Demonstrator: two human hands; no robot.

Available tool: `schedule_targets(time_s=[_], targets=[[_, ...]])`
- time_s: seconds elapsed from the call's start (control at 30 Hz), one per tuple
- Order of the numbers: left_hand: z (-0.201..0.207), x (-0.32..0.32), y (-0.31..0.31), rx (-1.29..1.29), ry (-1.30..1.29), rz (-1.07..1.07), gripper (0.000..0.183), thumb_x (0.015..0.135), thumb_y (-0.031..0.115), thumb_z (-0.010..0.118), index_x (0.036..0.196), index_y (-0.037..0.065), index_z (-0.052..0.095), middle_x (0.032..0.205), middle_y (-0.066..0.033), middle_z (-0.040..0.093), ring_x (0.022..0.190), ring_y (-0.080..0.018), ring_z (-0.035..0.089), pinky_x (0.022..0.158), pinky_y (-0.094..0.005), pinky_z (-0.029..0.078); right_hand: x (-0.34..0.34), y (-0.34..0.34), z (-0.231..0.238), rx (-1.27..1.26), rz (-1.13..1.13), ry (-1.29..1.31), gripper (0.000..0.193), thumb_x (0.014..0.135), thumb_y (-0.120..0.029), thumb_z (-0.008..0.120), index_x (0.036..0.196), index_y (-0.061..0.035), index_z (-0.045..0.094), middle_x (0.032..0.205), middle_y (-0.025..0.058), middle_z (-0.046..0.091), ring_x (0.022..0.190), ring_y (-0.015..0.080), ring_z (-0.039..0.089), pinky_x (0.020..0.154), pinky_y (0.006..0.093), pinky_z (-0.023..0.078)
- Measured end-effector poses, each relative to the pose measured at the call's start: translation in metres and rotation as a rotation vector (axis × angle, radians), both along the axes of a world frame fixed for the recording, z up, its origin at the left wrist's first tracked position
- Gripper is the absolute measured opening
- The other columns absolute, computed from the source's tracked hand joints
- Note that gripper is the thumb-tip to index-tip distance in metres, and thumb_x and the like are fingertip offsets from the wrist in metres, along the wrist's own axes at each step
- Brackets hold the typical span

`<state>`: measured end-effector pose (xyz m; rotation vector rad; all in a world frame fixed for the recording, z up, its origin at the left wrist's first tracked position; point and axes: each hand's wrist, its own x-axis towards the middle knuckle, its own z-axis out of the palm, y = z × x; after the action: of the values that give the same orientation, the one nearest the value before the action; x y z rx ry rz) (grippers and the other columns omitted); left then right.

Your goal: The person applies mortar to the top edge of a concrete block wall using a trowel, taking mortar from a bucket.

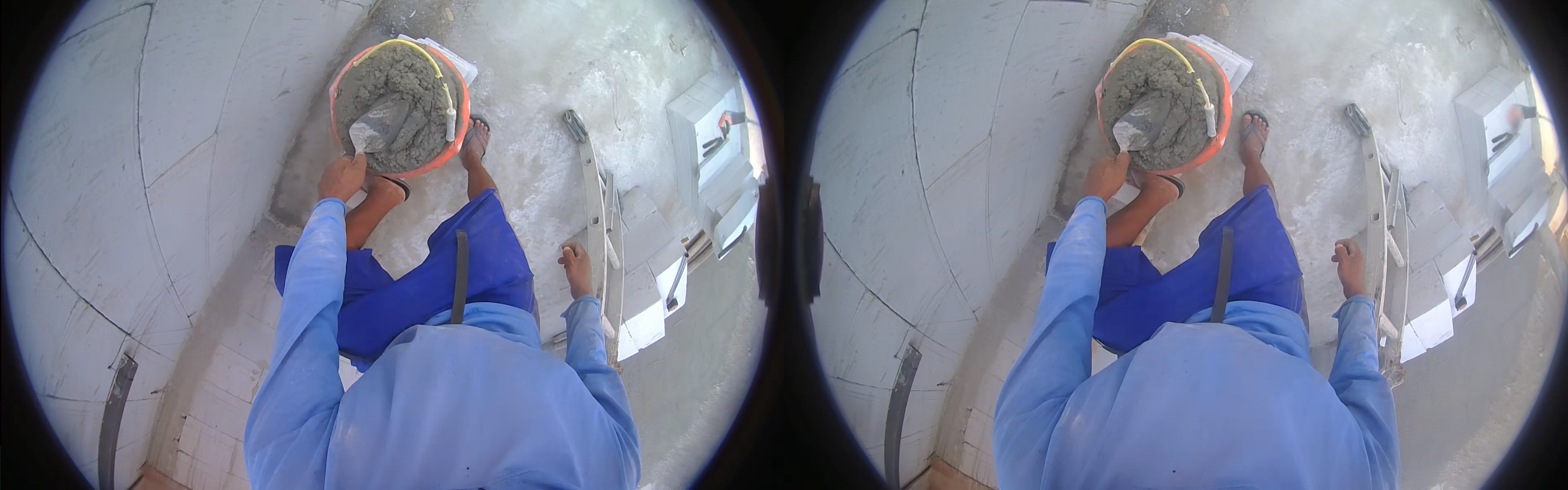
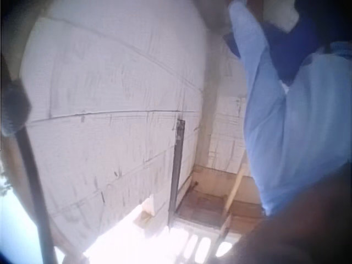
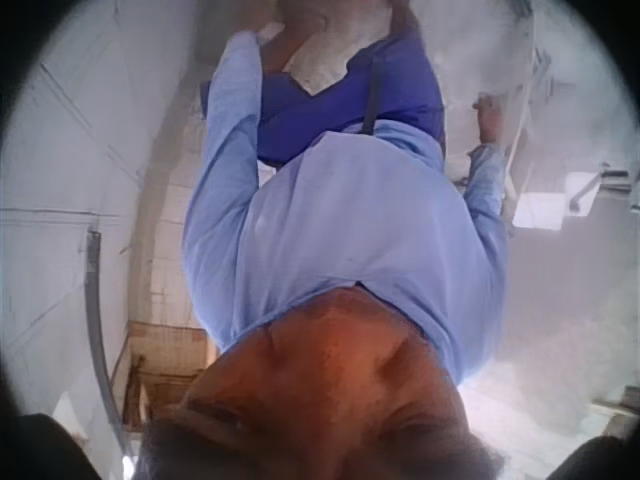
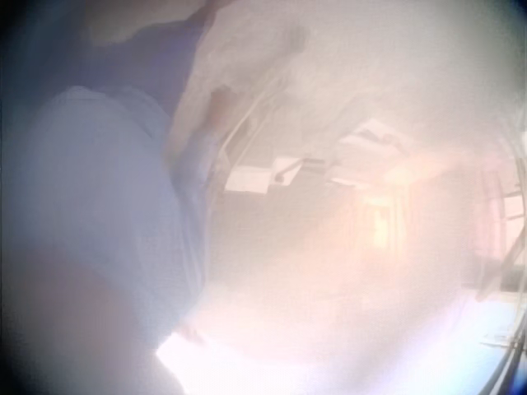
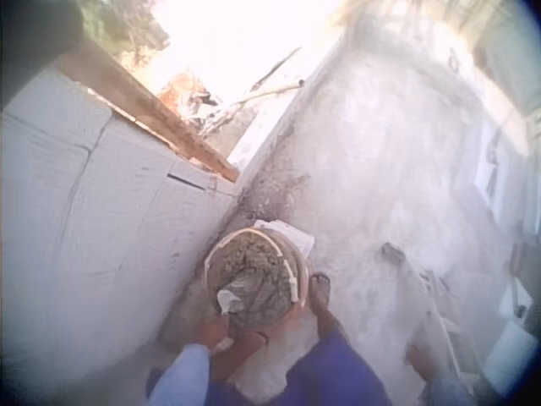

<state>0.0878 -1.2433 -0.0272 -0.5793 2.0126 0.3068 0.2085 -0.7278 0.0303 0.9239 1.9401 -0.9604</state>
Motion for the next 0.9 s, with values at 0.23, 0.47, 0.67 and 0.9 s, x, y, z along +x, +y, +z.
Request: schedule_targets(time_s=[0.23, 0.47, 0.67, 0.9], targets=[[0.082, -0.006, -0.042, -0.122, 0.165, -0.157, 0.053, 0.085, 0.039, 0.036, 0.089, -0.006, 0.065, 0.080, -0.0276, 0.063, 0.081, -0.0427, 0.062, 0.083, -0.0474, 0.044, 0.025, 0.013, -0.001, 0.063, -0.127, -0.133, 0.026, 0.082, -0.020, 0.051, 0.094, 0.0018, 0.061, 0.083, 0.0088, 0.062, 0.068, 0.0172, 0.060, 0.064, 0.0289, 0.046], [-0.005, -0.068, 0.041, 0.135, -0.051, 0.194, 0.053, 0.085, 0.040, 0.038, 0.084, -0.005, 0.065, 0.089, -0.0289, 0.063, 0.086, -0.0410, 0.062, 0.080, -0.0472, 0.045, 0.035, 0.007, -0.015, -0.013, -0.042, -0.119, 0.026, 0.085, -0.023, 0.049, 0.095, -0.0006, 0.059, 0.080, 0.0061, 0.060, 0.067, 0.0154, 0.059, 0.060, 0.0280, 0.043], [0.024, -0.015, 0.022, 0.033, 0.273, -0.078, 0.043, 0.083, 0.035, 0.050, 0.106, -0.001, 0.058, 0.092, -0.0251, 0.062, 0.087, -0.0397, 0.060, 0.080, -0.0472, 0.047, 0.015, 0.012, -0.015, 0.035, -0.008, -0.103, 0.026, 0.086, -0.022, 0.050, 0.096, -0.0001, 0.059, 0.082, 0.0074, 0.060, 0.068, 0.0152, 0.059, 0.063, 0.0280, 0.044], [0.025, -0.002, 0.037, -0.079, 0.499, 0.005, 0.037, 0.084, 0.029, 0.059, 0.111, 0.005, 0.057, 0.107, -0.0197, 0.058, 0.109, -0.0385, 0.051, 0.082, -0.0478, 0.046, -0.029, -0.022, -0.008, -0.058, 0.034, -0.097, 0.027, 0.086, -0.023, 0.050, 0.096, 0.0004, 0.058, 0.086, 0.0075, 0.060, 0.070, 0.0156, 0.059, 0.064, 0.0285, 0.044]])
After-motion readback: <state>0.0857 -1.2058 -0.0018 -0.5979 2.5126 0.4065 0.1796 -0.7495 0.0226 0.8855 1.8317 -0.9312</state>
